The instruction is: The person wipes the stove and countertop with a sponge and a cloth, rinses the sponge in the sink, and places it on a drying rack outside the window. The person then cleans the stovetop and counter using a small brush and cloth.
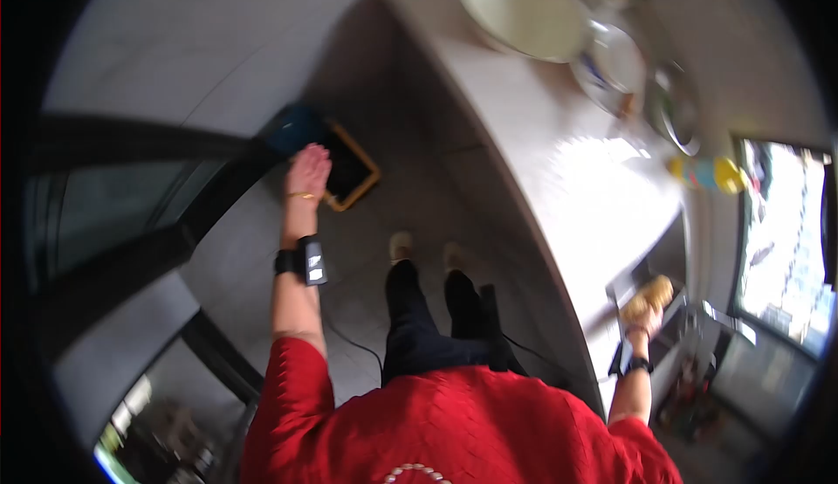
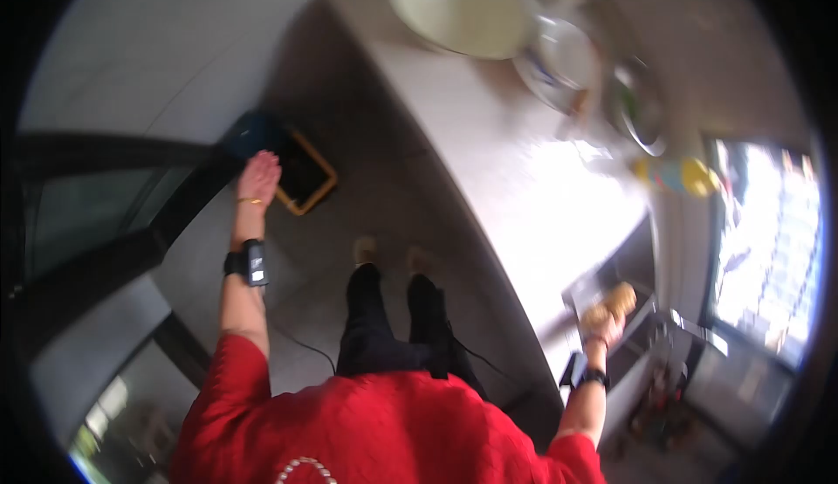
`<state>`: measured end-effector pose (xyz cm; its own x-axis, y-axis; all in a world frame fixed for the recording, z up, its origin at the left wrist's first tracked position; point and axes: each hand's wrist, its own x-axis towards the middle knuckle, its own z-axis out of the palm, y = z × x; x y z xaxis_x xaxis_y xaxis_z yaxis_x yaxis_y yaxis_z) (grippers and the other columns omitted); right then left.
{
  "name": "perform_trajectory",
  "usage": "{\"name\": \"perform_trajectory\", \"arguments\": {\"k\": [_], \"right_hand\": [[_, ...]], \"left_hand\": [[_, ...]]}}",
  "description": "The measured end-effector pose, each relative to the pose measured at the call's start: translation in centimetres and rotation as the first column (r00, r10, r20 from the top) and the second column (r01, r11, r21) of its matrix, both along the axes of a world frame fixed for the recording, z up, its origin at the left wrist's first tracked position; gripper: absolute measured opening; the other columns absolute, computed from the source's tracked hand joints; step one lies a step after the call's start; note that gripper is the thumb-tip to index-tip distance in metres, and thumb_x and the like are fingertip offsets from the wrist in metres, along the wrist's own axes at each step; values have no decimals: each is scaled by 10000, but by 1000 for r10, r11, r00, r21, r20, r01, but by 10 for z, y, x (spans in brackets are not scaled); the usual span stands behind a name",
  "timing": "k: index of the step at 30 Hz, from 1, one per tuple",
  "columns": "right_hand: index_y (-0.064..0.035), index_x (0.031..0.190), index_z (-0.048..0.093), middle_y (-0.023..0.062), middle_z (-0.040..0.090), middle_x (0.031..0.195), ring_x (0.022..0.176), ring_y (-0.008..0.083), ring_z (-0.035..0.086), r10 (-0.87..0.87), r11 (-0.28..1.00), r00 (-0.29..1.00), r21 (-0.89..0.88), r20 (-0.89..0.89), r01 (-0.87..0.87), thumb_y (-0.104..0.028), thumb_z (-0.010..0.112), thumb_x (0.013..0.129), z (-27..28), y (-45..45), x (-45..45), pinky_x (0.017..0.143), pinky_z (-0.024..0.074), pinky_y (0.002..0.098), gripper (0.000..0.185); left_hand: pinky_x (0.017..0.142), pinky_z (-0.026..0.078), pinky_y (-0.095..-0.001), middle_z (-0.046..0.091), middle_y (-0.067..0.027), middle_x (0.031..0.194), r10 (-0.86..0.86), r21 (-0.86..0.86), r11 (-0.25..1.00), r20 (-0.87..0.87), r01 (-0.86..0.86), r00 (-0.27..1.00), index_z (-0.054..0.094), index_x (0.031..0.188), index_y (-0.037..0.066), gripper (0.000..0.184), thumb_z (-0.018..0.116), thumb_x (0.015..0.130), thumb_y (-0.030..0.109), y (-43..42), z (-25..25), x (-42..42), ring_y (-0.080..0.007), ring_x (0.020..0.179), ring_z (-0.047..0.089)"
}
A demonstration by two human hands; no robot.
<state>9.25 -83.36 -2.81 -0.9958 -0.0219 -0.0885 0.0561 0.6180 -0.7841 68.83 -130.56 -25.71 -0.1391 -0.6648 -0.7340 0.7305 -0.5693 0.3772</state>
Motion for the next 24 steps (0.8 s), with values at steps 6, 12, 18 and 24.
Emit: {"name": "perform_trajectory", "arguments": {"k": [6,12,18,24], "right_hand": [[3,1150,476,111,559,1007,891,244,580,19,974,998,-222,-53,-30,79,340,645,5,-11,9,798,484,348,529],[23,1118,492,119,570,990,864,242,591,-100,966,995,-238,1,97,89,362,645,21,17,2,774,493,330,494],[24,1079,496,115,581,941,797,217,595,-77,886,984,-440,163,142,77,396,669,4,84,-45,689,500,308,425],[-8,1193,411,147,533,1057,915,279,564,162,458,867,-814,472,357,22,382,758,-8,139,-90,797,478,395,437]], "left_hand": [[958,375,-347,523,-83,1127,-263,-154,956,-82,249,961,497,1143,24,325,455,899,234,-12,105,-68,-201,1085,479],[928,399,-336,544,-100,1085,-544,-360,809,-161,465,823,500,1120,-2,318,455,899,223,11,211,-163,-205,1043,507],[886,402,-319,538,-84,1098,-801,-488,524,-4,698,599,463,1168,15,343,448,897,226,88,257,-293,-195,1031,501],[859,385,-304,506,-34,1142,-933,-406,182,217,896,287,449,1214,80,366,488,883,230,228,276,-442,-142,1014,484]]}}
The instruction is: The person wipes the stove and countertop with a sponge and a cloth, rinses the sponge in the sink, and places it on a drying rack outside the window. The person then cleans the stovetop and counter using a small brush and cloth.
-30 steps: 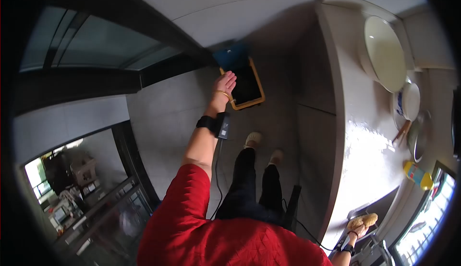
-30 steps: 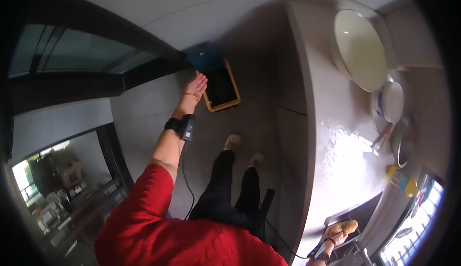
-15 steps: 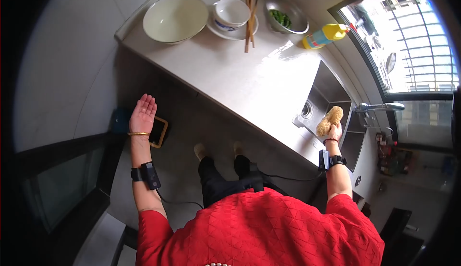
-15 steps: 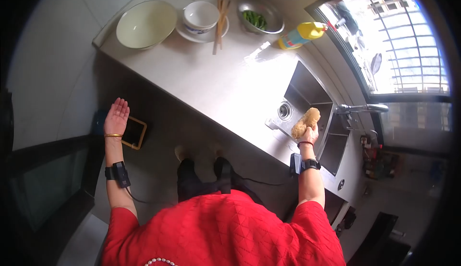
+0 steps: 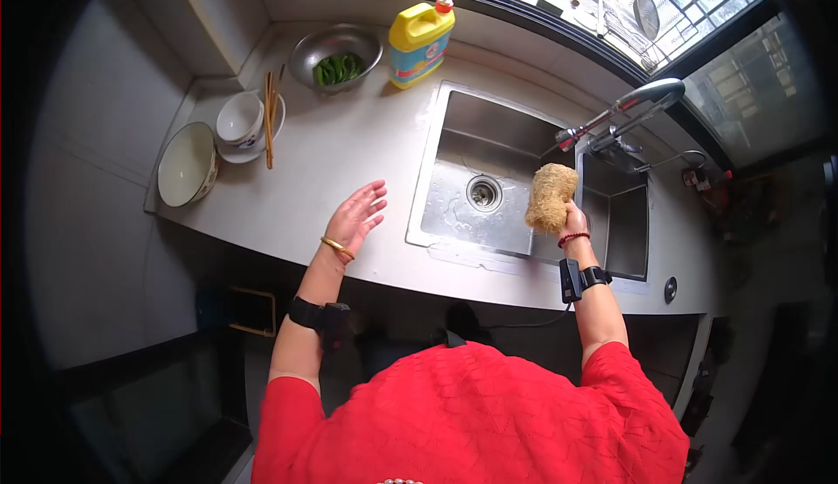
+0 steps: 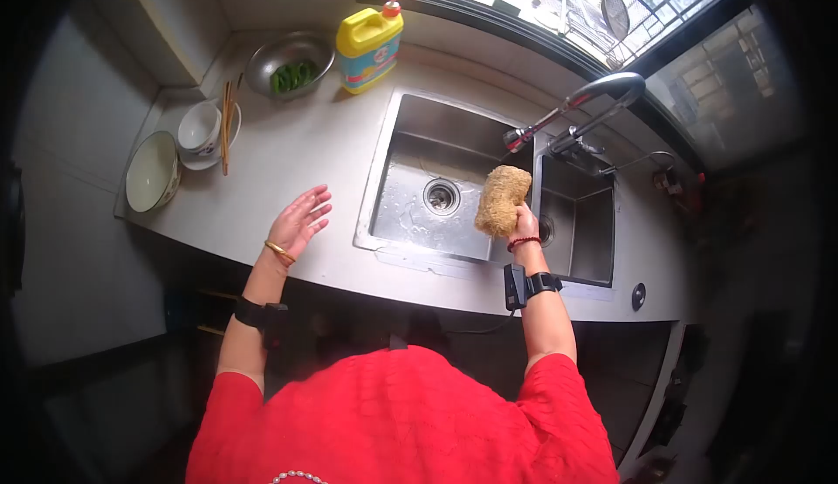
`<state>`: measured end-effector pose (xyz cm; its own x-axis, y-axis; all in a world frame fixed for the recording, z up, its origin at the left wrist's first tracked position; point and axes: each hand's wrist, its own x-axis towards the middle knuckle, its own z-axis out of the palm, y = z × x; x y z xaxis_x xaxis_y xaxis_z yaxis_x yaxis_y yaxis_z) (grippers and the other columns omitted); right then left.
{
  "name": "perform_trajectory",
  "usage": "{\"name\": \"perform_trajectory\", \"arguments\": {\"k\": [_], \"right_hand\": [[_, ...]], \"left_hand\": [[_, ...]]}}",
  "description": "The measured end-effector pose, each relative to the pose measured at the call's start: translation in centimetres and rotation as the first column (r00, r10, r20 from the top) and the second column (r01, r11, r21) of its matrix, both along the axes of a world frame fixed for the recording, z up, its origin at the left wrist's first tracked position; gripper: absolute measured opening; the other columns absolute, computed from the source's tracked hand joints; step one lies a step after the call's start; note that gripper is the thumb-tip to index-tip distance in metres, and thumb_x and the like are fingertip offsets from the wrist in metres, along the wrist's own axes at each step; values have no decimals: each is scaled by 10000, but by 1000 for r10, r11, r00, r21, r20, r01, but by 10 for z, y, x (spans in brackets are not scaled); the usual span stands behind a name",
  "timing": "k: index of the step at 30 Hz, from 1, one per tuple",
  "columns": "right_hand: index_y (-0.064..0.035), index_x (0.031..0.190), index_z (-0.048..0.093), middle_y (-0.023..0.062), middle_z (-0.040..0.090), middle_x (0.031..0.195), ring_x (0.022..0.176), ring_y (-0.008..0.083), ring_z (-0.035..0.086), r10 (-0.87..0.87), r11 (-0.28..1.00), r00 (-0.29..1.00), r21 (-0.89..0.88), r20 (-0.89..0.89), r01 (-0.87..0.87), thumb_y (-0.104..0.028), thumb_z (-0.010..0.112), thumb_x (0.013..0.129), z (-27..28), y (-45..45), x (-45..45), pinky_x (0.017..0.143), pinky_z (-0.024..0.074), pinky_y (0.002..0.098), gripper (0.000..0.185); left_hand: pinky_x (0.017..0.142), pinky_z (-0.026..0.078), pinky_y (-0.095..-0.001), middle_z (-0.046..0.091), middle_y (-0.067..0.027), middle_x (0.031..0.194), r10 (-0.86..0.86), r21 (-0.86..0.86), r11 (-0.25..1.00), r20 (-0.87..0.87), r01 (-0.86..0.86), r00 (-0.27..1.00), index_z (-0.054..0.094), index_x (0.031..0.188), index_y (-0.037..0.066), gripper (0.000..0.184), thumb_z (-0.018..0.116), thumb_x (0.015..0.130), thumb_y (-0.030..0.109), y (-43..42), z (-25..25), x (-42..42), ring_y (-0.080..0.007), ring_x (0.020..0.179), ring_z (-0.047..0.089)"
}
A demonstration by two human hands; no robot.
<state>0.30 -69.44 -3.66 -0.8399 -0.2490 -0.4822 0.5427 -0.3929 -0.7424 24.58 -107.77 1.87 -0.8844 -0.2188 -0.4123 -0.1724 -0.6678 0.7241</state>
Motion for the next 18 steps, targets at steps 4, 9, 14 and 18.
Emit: {"name": "perform_trajectory", "arguments": {"k": [4,9,14,18], "right_hand": [[-7,1230,370,179,506,1126,988,315,549,231,937,971,-283,61,-205,29,334,787,12,1,-24,859,464,433,446],[-4,1231,392,153,510,1139,1011,238,546,503,793,864,-392,-13,-467,34,345,786,7,3,-51,873,451,349,449],[-26,1026,563,123,542,1100,1075,266,482,719,336,557,909,-417,247,-66,463,731,30,38,-98,919,373,377,314],[-47,1120,531,110,458,1252,1229,242,348,906,38,203,548,-371,835,-142,384,804,44,72,-167,1008,240,454,362]], "left_hand": [[908,355,-373,472,-80,1195,-238,62,971,125,232,963,417,1236,91,414,500,877,279,98,-25,-101,-213,1085,452],[847,385,-406,534,-65,1081,-368,252,906,79,339,926,420,1191,173,363,511,868,312,193,-54,-205,-201,964,513],[654,487,-278,566,-34,1020,-305,82,951,118,297,945,430,1141,80,350,552,813,72,190,-88,-235,-162,871,582],[554,432,-228,563,-29,957,-188,-63,974,308,217,933,436,1141,87,410,601,767,55,212,-55,-243,-134,767,559]]}}
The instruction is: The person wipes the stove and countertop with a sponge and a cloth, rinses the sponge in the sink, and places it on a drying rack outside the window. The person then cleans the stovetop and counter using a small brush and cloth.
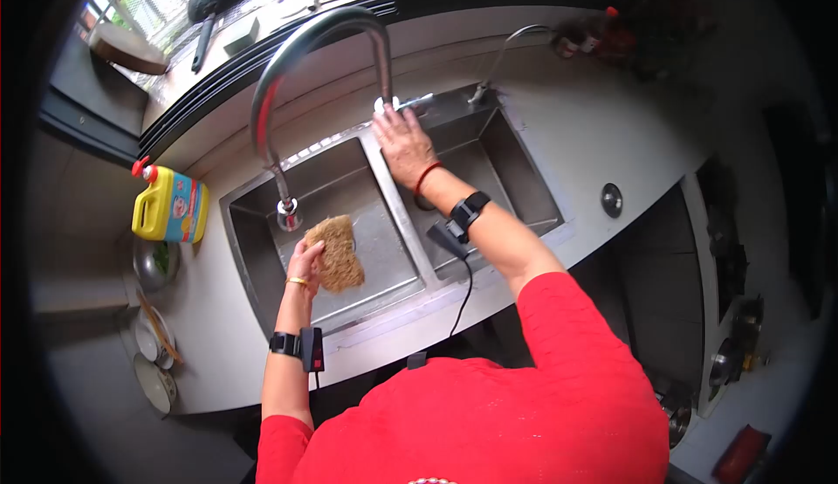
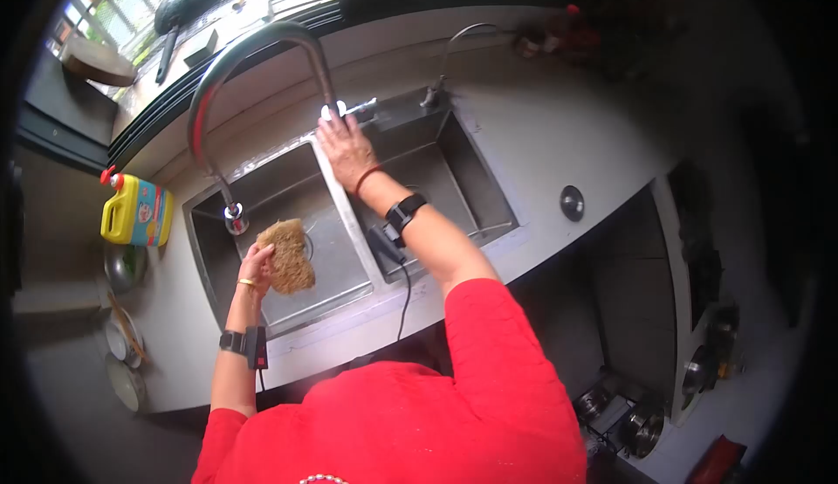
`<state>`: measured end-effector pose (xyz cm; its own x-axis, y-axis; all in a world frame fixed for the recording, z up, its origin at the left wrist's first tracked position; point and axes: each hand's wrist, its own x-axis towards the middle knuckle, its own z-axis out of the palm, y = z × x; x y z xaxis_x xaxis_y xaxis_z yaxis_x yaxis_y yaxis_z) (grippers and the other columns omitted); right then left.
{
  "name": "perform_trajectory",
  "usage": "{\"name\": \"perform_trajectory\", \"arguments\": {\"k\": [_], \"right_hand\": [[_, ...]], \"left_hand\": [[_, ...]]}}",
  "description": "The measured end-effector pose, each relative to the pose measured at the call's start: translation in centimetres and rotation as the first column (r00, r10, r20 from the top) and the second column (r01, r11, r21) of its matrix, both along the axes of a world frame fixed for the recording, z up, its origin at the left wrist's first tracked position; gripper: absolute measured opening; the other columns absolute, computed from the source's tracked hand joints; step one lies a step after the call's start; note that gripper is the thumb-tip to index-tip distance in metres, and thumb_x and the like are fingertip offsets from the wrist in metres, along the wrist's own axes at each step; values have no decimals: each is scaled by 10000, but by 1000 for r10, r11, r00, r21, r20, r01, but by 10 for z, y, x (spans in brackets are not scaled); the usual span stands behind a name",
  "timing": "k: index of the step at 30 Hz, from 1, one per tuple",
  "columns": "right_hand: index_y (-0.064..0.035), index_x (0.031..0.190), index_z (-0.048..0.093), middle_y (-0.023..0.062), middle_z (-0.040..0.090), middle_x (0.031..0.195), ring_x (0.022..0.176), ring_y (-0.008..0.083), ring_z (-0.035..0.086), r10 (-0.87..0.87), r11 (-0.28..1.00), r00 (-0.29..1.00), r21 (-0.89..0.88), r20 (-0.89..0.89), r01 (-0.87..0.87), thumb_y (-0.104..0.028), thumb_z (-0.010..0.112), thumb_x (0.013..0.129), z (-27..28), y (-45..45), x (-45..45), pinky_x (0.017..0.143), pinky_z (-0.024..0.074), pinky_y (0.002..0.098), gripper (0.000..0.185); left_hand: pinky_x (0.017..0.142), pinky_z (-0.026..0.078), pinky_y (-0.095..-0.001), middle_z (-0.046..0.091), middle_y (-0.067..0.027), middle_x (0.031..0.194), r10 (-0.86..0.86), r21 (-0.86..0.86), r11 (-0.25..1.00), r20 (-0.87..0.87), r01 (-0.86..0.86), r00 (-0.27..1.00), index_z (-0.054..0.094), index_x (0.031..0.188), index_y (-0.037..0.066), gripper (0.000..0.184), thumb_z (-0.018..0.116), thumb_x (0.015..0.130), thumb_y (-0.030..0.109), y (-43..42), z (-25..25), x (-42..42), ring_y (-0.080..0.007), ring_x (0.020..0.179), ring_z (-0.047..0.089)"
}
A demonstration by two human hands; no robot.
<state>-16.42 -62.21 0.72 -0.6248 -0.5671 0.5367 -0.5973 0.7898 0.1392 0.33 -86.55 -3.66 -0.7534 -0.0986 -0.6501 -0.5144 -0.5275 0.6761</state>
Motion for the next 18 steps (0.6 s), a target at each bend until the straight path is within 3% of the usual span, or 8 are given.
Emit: {"name": "perform_trajectory", "arguments": {"k": [1,2,5,9,12,15,18], "right_hand": [[-47,1159,501,95,440,1274,1236,203,344,-34,991,999,131,39,28,-136,383,805,-3,8,-14,1019,233,442,383],[-45,1204,452,93,402,1307,1254,167,317,47,970,999,236,19,-50,-142,375,813,-2,19,-21,1031,216,441,411],[-76,1325,303,20,213,1423,1327,134,131,-43,892,997,452,70,7,-152,351,832,2,22,-23,1066,137,423,501],[-123,1309,346,-23,261,1397,1321,159,149,-89,927,994,370,70,57,-137,396,806,2,16,-17,1053,126,486,506],[-134,1286,384,-43,304,1366,1307,180,183,-99,982,991,168,87,84,-110,418,787,16,21,-19,1043,137,498,501],[-129,1301,361,-36,301,1367,1298,206,208,-51,953,998,297,-44,62,-88,432,774,23,34,-28,1053,168,437,533],[-130,1317,329,-20,289,1374,1289,220,231,-146,976,988,174,56,134,-70,428,774,2,55,-39,1055,179,424,555]], "left_hand": [[546,403,-219,561,-22,928,-99,-78,992,37,102,994,432,1157,110,442,620,758,89,-15,-22,-3,-129,740,541],[568,401,-236,565,-11,908,-131,-188,971,107,149,986,435,1167,133,463,636,750,127,-6,6,-4,-114,744,541],[689,411,-284,573,-8,920,-96,-220,968,113,119,989,445,1153,142,480,666,727,153,-2,10,-11,-131,837,546],[746,414,-313,571,-2,925,-109,-226,965,112,132,988,457,1077,136,425,676,712,132,-4,14,-16,-137,865,548],[751,407,-317,563,-3,935,-67,-187,979,81,82,994,440,1069,140,445,688,699,132,-11,18,-14,-132,875,539],[771,401,-325,556,-13,947,-72,-211,973,98,91,993,426,1073,133,468,696,691,142,-16,19,-12,-132,890,529],[786,395,-348,544,-25,930,-106,-245,962,77,121,991,436,1009,115,435,715,688,203,-18,24,-15,-143,898,516]]}}
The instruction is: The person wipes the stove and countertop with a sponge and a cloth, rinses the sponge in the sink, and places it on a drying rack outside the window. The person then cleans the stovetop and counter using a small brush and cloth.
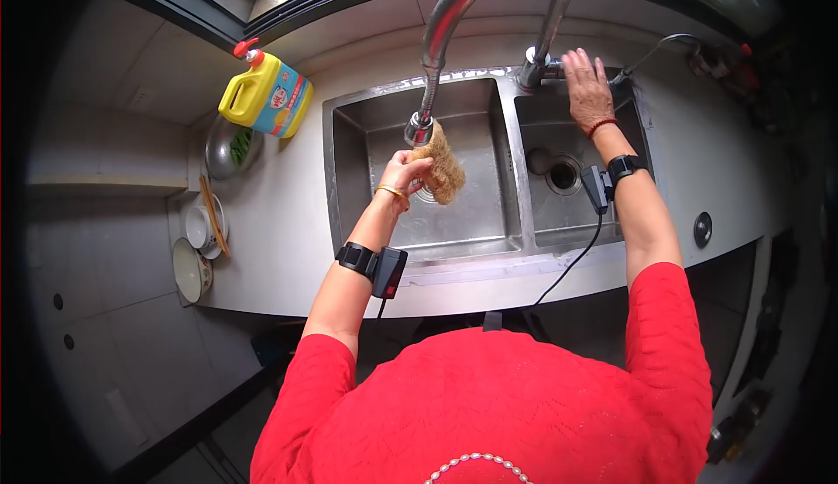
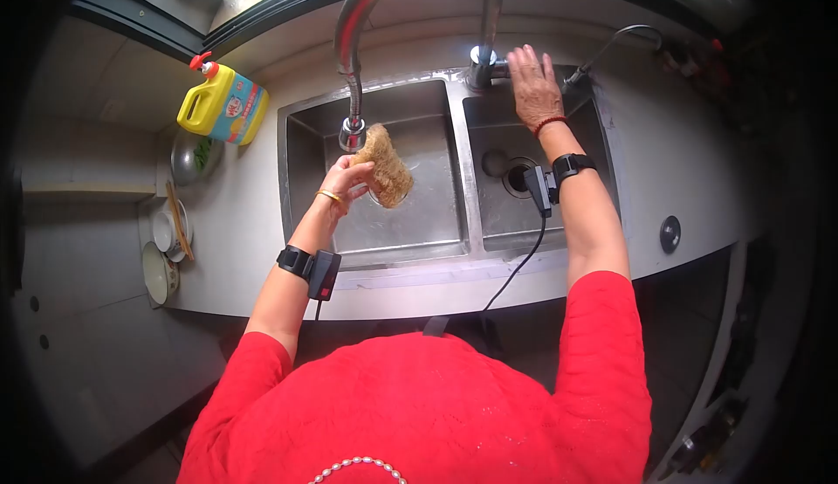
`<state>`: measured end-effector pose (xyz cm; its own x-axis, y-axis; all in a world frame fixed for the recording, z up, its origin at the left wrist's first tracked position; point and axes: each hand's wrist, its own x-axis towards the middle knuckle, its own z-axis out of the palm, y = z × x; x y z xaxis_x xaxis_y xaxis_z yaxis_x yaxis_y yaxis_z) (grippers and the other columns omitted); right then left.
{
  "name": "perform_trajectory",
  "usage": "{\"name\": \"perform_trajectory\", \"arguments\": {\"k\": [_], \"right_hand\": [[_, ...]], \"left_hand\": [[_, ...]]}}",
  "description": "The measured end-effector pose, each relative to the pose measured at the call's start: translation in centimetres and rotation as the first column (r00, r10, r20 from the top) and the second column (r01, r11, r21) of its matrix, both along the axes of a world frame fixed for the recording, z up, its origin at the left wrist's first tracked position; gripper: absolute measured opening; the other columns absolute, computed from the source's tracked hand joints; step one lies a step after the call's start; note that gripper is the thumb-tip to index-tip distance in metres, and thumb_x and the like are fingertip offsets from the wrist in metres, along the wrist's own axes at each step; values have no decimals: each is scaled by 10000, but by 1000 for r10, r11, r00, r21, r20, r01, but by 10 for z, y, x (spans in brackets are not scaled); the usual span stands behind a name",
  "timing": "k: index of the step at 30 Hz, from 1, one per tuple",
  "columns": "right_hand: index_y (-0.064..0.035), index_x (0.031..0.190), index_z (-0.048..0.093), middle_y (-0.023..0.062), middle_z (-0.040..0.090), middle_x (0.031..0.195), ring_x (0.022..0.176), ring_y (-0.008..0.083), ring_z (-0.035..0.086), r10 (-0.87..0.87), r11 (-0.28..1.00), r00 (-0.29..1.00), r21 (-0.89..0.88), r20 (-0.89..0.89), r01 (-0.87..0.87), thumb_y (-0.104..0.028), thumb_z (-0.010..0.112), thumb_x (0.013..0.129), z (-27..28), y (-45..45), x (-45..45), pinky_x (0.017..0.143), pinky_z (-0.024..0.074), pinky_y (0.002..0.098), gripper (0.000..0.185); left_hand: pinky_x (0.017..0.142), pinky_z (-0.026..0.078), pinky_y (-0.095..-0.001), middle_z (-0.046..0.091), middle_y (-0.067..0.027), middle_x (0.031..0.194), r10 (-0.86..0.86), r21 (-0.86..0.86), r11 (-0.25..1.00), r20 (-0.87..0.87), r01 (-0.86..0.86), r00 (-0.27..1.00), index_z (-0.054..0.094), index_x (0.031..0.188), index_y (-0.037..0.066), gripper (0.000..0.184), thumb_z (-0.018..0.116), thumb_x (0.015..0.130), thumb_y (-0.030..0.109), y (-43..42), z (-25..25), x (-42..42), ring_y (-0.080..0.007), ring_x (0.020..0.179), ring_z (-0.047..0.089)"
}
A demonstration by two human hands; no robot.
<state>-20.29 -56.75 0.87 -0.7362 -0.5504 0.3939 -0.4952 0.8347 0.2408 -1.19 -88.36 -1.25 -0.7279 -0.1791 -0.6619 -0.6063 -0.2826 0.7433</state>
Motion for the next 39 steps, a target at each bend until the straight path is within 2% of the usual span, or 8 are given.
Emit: {"name": "perform_trajectory", "arguments": {"k": [6,11,14,19,23,25,35,39], "right_hand": [[-167,1355,246,-45,143,1436,1280,270,240,-266,915,960,335,87,223,-65,398,804,-3,25,-4,1035,211,471,580],[-148,1301,337,-10,228,1396,1271,291,230,-240,971,955,52,174,235,-76,483,748,-8,14,5,1017,236,475,577],[-115,1168,482,50,368,1294,1227,275,293,-124,968,984,-201,128,148,-118,544,723,-12,-3,32,999,255,453,449],[-89,1058,540,89,449,1194,1166,265,382,305,855,922,-495,238,-154,-79,551,717,19,-56,97,969,317,369,342],[-48,1155,483,135,450,1200,1120,282,433,587,586,689,-810,425,1,-174,602,748,30,-97,120,944,358,348,442],[-38,1195,446,156,449,1200,1107,288,447,664,478,634,-877,395,46,-229,630,743,42,-122,121,947,354,344,524],[-57,1264,395,51,493,1141,1038,133,492,947,179,120,-802,297,570,-141,541,849,3,-173,127,880,405,265,448],[-24,1161,490,55,563,1057,948,113,538,814,275,143,-589,564,760,-154,534,846,-30,-151,143,780,437,236,344]], "left_hand": [[753,398,-329,534,-43,866,-141,-271,955,-43,124,989,479,836,89,353,725,679,287,-11,12,-10,-151,864,511],[763,381,-385,479,-132,851,-476,-961,118,-274,-249,836,510,758,57,263,667,649,237,-12,44,-27,-289,852,443],[700,406,-412,494,-123,855,-803,-986,66,-143,-153,579,502,755,56,206,622,595,106,8,10,-22,-296,835,486],[791,423,-391,495,-165,993,-510,-906,419,-289,-59,810,574,885,37,272,591,642,159,-5,-2,-31,-322,910,475],[713,444,-436,570,-202,803,-652,-943,248,6,221,758,531,952,42,313,576,678,186,-5,-11,-31,-385,782,531],[690,447,-433,571,-222,807,-474,-817,563,-193,127,859,504,951,37,329,587,677,199,-9,-1,-27,-404,770,543],[781,437,-340,562,-193,934,-300,-581,802,-192,138,935,480,1075,19,497,635,642,209,-42,-20,5,-312,878,561],[788,436,-334,543,-125,885,-502,-900,429,-165,79,849,550,1050,66,398,583,653,53,-52,2,-1,-285,874,552]]}}
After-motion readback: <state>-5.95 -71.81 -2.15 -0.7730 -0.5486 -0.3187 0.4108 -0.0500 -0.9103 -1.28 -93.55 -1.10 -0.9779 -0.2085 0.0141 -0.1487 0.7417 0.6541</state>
